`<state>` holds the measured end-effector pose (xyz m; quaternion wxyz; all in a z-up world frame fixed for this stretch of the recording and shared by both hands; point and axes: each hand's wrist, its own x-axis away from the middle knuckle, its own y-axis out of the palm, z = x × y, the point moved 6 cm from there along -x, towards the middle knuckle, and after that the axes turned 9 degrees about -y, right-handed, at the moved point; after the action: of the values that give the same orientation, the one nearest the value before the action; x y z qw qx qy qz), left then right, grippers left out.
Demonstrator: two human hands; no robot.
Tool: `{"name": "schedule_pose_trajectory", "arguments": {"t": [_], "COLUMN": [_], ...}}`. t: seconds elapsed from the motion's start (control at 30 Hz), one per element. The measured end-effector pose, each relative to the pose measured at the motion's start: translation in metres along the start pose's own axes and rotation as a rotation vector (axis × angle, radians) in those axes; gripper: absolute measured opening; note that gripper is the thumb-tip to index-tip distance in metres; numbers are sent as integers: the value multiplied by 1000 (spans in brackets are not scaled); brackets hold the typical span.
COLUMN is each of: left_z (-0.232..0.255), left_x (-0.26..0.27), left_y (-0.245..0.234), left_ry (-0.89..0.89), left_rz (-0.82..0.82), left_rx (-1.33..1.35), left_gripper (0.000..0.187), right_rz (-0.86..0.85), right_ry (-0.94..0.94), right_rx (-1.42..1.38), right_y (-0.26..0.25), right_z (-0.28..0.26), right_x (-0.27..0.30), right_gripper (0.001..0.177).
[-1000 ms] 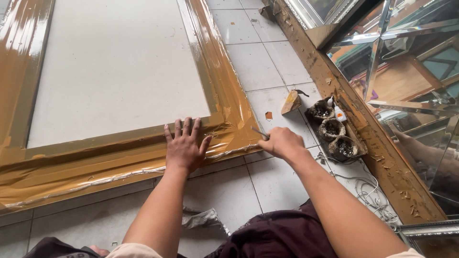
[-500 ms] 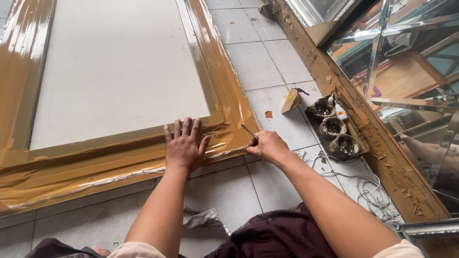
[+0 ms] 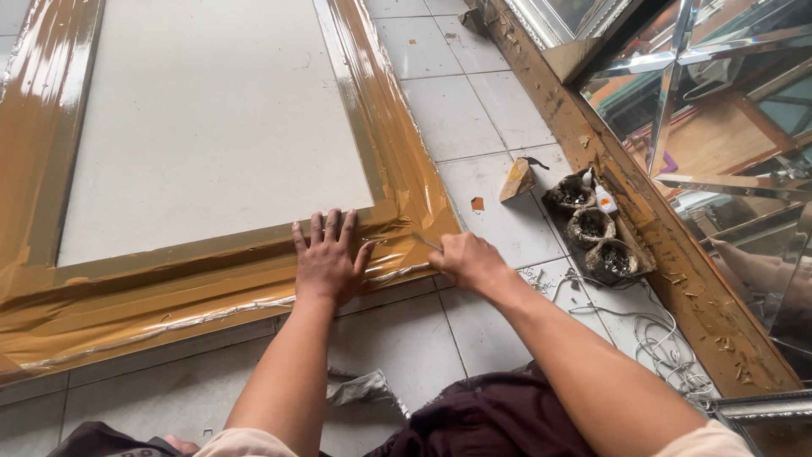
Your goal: Removing protective packing tape from a large picture frame using a small utility blade.
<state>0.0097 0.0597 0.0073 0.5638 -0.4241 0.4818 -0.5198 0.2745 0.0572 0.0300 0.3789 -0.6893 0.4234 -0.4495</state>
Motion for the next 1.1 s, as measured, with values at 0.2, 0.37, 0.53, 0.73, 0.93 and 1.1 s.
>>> {"name": "schedule_pose_trajectory", "arguments": {"t": [0.2, 0.37, 0.53, 0.73, 0.93, 1.1], "left_z": [-1, -1, -4, -4, -5, -3], "left_x": [-1, -1, -1, -3, -1, -2], "left_y": [3, 4, 6, 12, 9, 8], "left_ry": [3, 1, 2, -10, -21, -23], "left_rz": [-14, -10, 7, 14, 7, 1], "left_rx": [-16, -5, -4, -26, -8, -10], "left_gripper": [79, 80, 79, 78, 76, 76], "right_rz": [216, -18, -45, -37, -7, -64], "right_ry": [-187, 135, 419, 521, 507, 500], "right_rx": [-294, -285, -647, -648, -616, -517], "right_y": [-82, -62, -36, -23, -40, -41], "right_z": [-44, 115, 194, 222, 192, 186], "right_x": [27, 37, 65, 66, 71, 73], "right_gripper": [48, 43, 46, 28, 30, 32]}}
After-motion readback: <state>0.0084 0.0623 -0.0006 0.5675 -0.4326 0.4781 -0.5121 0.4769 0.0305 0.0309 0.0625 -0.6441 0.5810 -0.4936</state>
